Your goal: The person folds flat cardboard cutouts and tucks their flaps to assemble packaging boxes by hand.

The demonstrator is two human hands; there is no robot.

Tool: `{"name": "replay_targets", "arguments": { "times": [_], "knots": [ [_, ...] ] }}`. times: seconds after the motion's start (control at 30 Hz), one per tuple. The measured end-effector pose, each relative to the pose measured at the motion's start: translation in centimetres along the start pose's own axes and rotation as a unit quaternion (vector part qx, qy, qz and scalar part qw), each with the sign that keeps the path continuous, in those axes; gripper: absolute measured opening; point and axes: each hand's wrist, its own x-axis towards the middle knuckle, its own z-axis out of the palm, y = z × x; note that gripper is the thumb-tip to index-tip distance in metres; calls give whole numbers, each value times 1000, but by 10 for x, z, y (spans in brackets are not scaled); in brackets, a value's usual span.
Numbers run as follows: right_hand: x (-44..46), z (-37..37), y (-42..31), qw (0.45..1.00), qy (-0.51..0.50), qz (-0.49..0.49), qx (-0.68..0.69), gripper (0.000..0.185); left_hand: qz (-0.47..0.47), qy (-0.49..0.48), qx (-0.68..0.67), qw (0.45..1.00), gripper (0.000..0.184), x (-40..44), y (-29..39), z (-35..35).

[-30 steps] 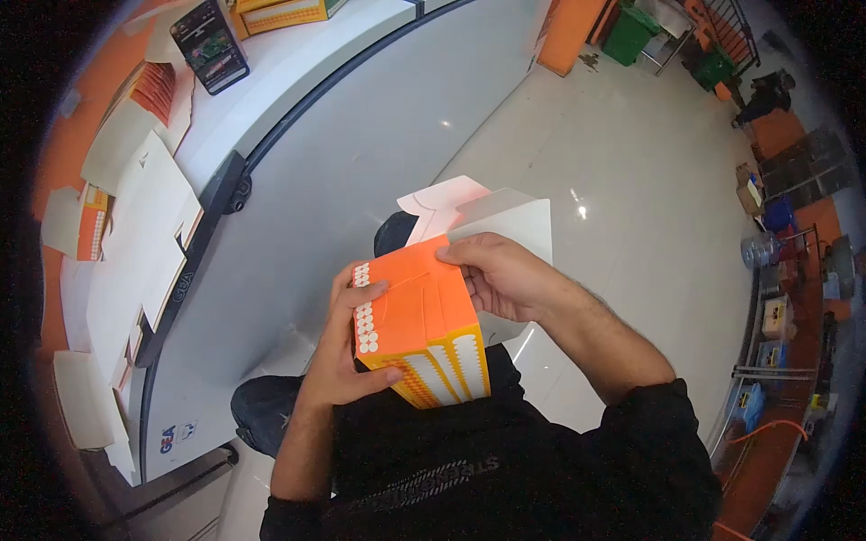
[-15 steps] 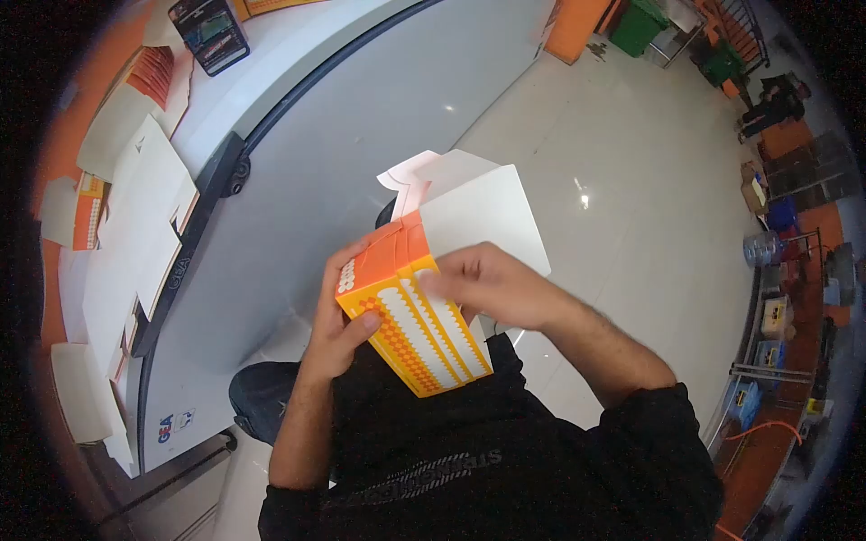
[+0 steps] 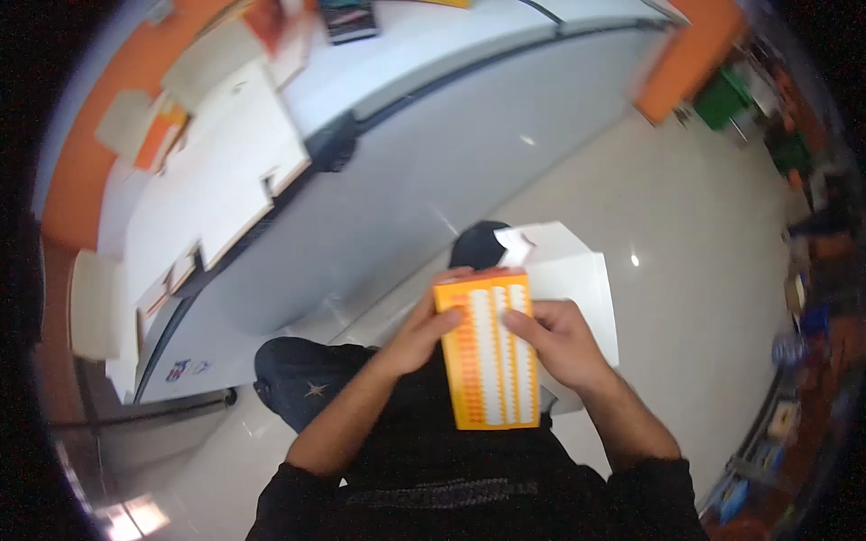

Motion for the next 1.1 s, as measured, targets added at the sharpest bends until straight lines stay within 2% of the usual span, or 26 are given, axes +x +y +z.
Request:
{"name": "replay_targets", "arguments": {
  "times": [0.07, 0.1, 0.2, 0.3, 0.4, 0.53, 0.63, 0.77, 0.93, 1.0, 1.03, 1.1],
  "knots": [
    [3, 0, 0, 999, 4, 32, -7, 31, 28, 79, 166, 983, 58, 4, -10, -9],
    [2, -4, 1, 998, -1, 53, -33, 31, 53, 70, 259, 962, 54, 5, -9, -15],
    [3, -11, 7, 995, -20, 63, -74, 29, 72, 77, 251, 962, 56, 10, -9, -22],
    [7, -17, 11, 996, -26, 76, -40, 28, 41, -18, 121, 992, 61, 12, 13, -17],
    [12, -22, 19, 996, -12, 86, 10, 27, 44, -14, 143, 989, 66, 18, 0, -22],
    [18, -21, 23, 995, 18, 95, 39, 28, -46, 7, 118, 992, 64, 21, -10, -22],
    [20, -22, 18, 993, 8, 115, 36, 28, -56, 36, 124, 990, 62, 21, -21, -23],
    [21, -19, 10, 990, 15, 137, 30, 30, -32, 36, 144, 988, 64, 17, -16, -24],
    [22, -23, 8, 992, 15, 115, -52, 30, -3, 78, 215, 973, 66, 9, -6, -27],
    [18, -24, 5, 990, 14, 110, -89, 30, -24, 79, 248, 965, 66, 2, 2, -32],
    [16, -26, 3, 988, 12, 107, -107, 30, -35, 80, 264, 961, 67, -4, 13, -34],
    [16, -30, 3, 984, 7, 90, -152, 33, 9, 65, 337, 939, 66, -21, 55, -33]
  ]
}}
